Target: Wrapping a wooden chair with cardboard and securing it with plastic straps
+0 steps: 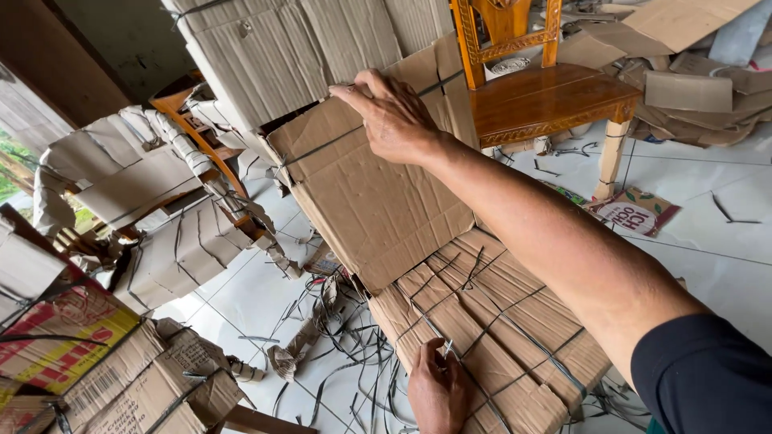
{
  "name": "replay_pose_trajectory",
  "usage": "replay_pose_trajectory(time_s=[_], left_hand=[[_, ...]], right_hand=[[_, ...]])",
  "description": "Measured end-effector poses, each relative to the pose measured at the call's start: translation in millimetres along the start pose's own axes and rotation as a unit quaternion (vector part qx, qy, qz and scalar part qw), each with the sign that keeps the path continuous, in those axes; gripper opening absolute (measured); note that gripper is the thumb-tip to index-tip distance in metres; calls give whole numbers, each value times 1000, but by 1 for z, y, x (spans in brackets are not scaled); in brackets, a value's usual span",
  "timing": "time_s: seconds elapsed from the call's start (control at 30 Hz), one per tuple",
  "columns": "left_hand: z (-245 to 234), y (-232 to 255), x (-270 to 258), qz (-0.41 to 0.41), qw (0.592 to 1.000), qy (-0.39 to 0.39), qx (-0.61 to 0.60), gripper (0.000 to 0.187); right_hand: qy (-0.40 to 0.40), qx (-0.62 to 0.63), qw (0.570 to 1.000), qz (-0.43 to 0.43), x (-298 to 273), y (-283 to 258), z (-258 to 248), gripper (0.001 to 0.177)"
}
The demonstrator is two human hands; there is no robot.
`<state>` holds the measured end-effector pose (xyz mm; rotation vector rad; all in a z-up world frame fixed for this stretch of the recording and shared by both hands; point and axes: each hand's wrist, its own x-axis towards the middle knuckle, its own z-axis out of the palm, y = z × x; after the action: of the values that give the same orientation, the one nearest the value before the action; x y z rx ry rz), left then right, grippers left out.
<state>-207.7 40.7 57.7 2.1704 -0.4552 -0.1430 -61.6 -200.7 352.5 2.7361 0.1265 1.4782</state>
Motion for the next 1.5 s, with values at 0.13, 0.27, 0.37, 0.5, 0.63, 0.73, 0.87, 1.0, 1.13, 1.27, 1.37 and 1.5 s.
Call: replay_pose_trajectory(time_s=[0.13, 0.27, 0.37, 0.5, 0.63, 0.73, 0.87, 1.0, 1.13, 1.27, 1.37, 1.5], left_hand=[[-3, 8, -2, -29, 1000, 9, -2, 23], [2, -8, 4, 42, 997, 32, -49, 21], [0, -6, 2, 69, 997, 17, -31, 21], [0, -2, 0, 47, 999, 16, 15, 19], [-9, 9, -4, 0, 1000, -4, 10, 44], [-2, 5, -1, -1, 1000, 8, 19, 59], [-3, 4, -3, 40, 999, 6, 31, 63], [2, -4, -1, 57, 998, 9, 30, 80], [-3, 5, -6, 38, 996, -32, 80, 67], [-10, 9, -11, 87, 995, -43, 40, 29], [-1, -23, 2, 229, 973, 36, 18, 22], [-16, -40, 11, 190, 981, -32, -24, 21]], right_hand=[[5, 16, 1000, -3, -2, -1, -2, 72], [-36, 99, 994, 18, -47, -12, -8, 42], [-76, 132, 987, 47, -105, -14, -3, 51], [-218, 124, 954, 162, -166, -18, 18, 68], [-186, 217, 933, 218, -240, -22, 60, 36], [-355, 343, 829, 265, -265, -72, 7, 30], [-410, 466, 759, 198, -302, -114, -22, 68], [-281, 369, 879, 114, -329, -130, -19, 26], [-242, 294, 921, 77, -342, -131, -9, 8], [-183, 265, 941, 101, -347, -116, -18, 22], [-166, 256, 935, 179, -361, -79, -23, 22], [-177, 365, 820, 405, -404, -14, -18, 30]])
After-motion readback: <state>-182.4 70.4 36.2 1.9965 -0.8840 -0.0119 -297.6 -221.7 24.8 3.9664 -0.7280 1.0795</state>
